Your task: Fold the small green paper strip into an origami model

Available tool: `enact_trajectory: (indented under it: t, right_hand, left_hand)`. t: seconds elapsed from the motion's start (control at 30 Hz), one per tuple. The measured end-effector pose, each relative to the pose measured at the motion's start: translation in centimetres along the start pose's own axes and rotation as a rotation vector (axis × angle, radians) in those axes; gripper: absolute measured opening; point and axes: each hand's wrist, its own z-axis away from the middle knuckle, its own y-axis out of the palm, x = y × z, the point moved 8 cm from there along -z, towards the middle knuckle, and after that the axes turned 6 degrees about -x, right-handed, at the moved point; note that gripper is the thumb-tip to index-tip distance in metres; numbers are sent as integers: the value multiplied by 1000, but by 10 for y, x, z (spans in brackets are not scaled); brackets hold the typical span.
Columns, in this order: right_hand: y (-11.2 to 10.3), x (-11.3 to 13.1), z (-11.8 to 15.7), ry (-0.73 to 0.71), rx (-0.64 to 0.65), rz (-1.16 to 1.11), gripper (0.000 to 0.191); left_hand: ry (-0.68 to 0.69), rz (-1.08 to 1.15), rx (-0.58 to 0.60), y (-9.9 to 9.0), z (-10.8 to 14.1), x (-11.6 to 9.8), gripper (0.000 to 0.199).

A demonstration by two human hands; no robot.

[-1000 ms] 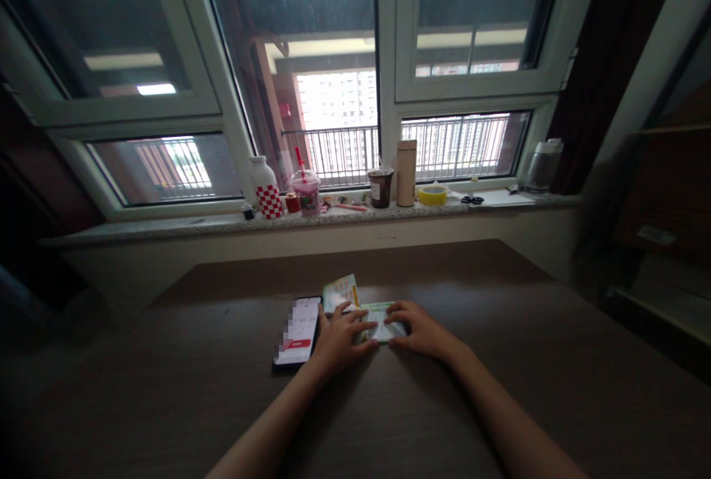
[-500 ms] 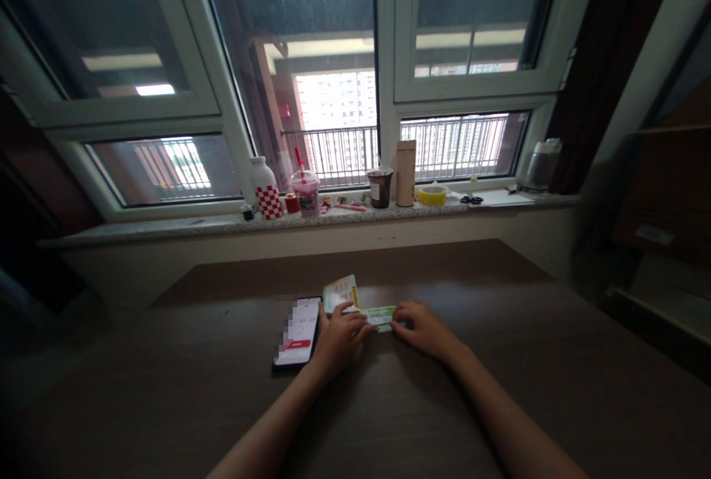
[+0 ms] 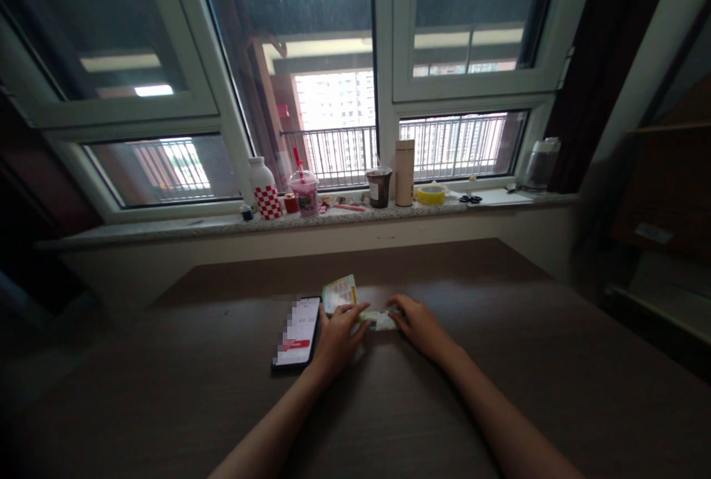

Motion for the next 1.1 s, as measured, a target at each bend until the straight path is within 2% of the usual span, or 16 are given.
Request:
enact_trajectory:
  t: [0.1,0.47,0.77,0.97,1.1]
  right_hand:
    - [4,0,0,10,-9,23,20]
    - [13,2,1,-51,23,132,20]
    - [18,-4,3,-72,22,74,26]
    - [7,12,7,-166,-7,138,12]
    - [5,20,9,-183,27,176,13]
  left_hand:
    - [1,-4,14,2,0,1,38]
    - [116,-29,40,8,4,-8,23]
    - [130,-70,13,6,5,-8,22]
    - [155,-90,1,6,7,-10,25]
    - [171,-119,-12,7,7,-11,25]
